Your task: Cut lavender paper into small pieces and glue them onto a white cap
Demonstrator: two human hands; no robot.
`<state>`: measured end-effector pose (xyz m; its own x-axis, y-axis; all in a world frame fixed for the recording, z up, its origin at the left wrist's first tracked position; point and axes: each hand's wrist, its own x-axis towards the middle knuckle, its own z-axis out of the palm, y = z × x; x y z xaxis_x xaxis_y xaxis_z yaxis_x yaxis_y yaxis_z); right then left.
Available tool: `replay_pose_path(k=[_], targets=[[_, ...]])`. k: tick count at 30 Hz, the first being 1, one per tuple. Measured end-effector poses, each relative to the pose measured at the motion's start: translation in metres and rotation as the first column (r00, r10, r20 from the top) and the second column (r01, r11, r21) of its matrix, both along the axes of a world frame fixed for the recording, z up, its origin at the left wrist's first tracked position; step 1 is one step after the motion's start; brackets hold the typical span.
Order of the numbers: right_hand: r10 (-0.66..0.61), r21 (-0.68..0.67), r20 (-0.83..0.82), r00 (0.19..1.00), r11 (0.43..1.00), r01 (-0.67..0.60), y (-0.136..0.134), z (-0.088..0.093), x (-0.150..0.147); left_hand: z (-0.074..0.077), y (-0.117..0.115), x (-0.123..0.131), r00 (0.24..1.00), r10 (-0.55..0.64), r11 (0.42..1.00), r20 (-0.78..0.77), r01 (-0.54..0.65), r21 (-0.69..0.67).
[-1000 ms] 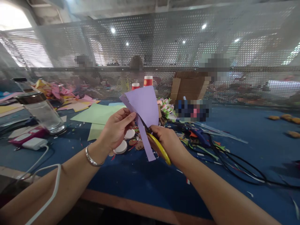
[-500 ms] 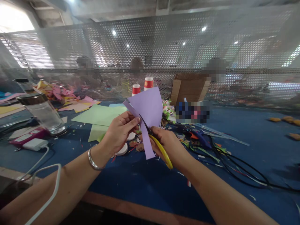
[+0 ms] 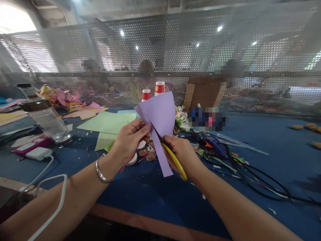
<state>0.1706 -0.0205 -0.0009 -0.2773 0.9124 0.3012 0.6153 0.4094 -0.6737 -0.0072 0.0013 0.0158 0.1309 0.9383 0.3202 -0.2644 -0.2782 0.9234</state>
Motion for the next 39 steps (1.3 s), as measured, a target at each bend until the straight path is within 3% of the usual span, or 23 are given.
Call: replay_pose_path(k=[10,17,30,35,39], targets=[[-0.010,0.105,0.053,0.999,0.994,0.004,-0.001,0.005,-0.002,0.001,-0.005,0.003,0.995,0.041,0.998,0.095,-0.046,0.043],[-0.014,0.223,0.116,0.993,0.975,-0.012,0.001,0.002,-0.003,0.002,-0.004,0.002,0.994,0.053,0.998,0.100,-0.051,-0.022],[-0.029,0.168,0.100,0.995,0.986,0.012,-0.001,0.001,-0.001,0.000,0.004,-0.005,0.999,-0.021,0.999,-0.036,0.023,0.047],[0.023,0.060,0.011,1.000,0.998,-0.024,-0.002,0.003,0.000,0.001,0.005,-0.008,0.998,0.004,0.998,-0.067,0.000,0.056],[0.041,0.098,0.012,0.999,0.994,-0.042,0.000,0.002,0.003,0.001,0.005,-0.008,0.997,0.004,0.997,-0.075,0.002,0.074]])
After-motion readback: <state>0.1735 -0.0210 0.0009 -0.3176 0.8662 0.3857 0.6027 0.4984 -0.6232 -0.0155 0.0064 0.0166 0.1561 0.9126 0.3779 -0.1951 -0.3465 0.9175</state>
